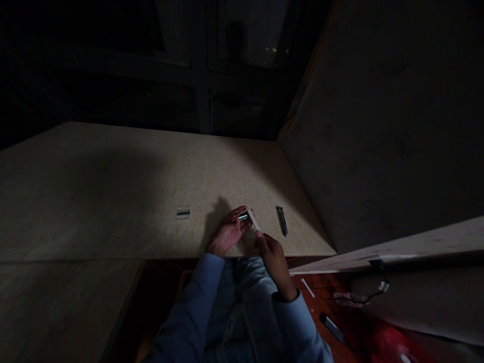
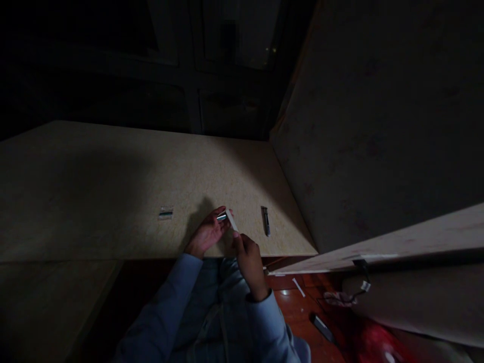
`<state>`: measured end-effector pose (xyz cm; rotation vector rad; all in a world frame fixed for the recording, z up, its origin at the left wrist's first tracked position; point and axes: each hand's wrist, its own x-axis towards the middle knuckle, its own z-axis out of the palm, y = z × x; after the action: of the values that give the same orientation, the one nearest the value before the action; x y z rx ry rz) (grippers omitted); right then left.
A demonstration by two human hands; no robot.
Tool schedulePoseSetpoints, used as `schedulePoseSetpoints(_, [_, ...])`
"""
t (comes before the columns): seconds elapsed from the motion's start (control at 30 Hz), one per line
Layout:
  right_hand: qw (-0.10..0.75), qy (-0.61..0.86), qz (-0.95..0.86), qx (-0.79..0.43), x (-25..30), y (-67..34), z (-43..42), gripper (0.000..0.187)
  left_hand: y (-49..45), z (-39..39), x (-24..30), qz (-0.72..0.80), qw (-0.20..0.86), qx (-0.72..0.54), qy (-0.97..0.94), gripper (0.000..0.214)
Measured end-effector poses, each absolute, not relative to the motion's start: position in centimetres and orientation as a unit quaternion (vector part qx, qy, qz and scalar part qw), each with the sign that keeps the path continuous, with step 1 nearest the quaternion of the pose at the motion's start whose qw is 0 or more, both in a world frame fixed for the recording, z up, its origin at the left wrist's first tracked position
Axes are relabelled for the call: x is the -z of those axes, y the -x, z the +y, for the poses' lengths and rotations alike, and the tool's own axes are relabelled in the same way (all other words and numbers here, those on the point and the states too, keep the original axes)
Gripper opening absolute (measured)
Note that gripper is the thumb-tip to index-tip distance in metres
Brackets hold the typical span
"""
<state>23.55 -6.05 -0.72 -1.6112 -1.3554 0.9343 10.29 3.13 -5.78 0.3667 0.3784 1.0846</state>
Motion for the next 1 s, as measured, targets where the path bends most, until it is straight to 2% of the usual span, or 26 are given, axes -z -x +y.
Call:
schedulePoseSetpoints(0.2, [0.387,0.614,-0.567,-0.389,0.6,-23.2,-6.4,0.055,-10.2,2.9,5.7,0.153,0.821,-0.514,-0.195,0.042])
schedulePoseSetpoints(0.4, [0.394,0.637,-0.547,-0.373,0.6,-23.7,-6.3,0.057,-10.3,3.0,5.7,0.152,0.822,-0.512,-0.196,0.035])
schedulePoseSetpoints(0.67, [0.382,0.626,-0.565,-0.377,1.2,-23.3,-6.8,0.058,-10.0,2.8,5.3,0.147,0.828,-0.497,-0.216,0.053])
schedulePoseSetpoints(0.87, [0.403,0.659,-0.540,-0.335,1.5,-23.8,-6.8,0.057,-10.1,3.0,5.4,0.145,0.834,-0.487,-0.216,0.058])
schedulePoseSetpoints(1.0, [0.386,0.625,-0.567,-0.372,1.8,-23.4,-7.1,0.054,-9.9,2.9,5.3,0.141,0.831,-0.490,-0.222,0.063])
